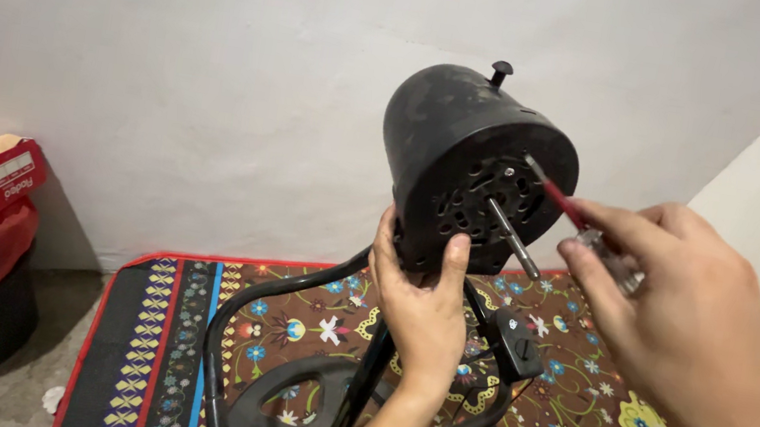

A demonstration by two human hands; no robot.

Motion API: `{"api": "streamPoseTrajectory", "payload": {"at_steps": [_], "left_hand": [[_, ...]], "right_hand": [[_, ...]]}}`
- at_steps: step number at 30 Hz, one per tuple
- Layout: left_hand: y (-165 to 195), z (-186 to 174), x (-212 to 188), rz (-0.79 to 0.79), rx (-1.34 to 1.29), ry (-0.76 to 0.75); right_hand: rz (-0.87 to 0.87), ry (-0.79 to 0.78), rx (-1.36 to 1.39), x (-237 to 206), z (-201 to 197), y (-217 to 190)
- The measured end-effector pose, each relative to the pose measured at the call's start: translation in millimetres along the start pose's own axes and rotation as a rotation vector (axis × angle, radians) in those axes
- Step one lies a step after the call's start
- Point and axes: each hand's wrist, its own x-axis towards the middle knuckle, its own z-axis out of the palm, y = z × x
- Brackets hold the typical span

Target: The person uses a screwdriver to unscrew the rear housing of a pedestal fan motor, removes the blade and other front components, and sets the detached parts, including the blade, guard, and knobs, on the floor beside them.

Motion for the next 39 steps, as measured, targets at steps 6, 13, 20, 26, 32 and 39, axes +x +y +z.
{"api": "streamPoseTrajectory", "payload": {"at_steps": [6, 13, 20, 26, 32, 39], "left_hand": [[-3.9, 5.0, -2.1, -0.01, -0.157, -0.025], [-4.3, 6.6, 2.3, -0.034, -0.141, -0.012], [-7.4, 8.3, 1.0, -0.021, -0.155, -0.02], [-8.6, 9.4, 0.6, -0.034, -0.203, -0.017], [-3.2, 8.7, -2.2, -0.026, -0.177, 0.004], [-3.0, 8.2, -3.0, -0.009, -0.224, 0.005]], "right_hand": [[-0.166, 0.186, 0.016, -5.7, -1.4, -5.3], [-0.154, 0.205, 0.123, 0.3, 7.6, -5.0], [-0.2, 0.231, 0.119, 2.6, 11.7, 0.9], [-0.253, 0.303, 0.048, -2.9, 11.4, -6.6], [-0.147, 0.267, -0.167, -5.5, -0.3, -21.5], [-0.199, 0.252, -0.096, -2.7, -1.6, -25.2]]}}
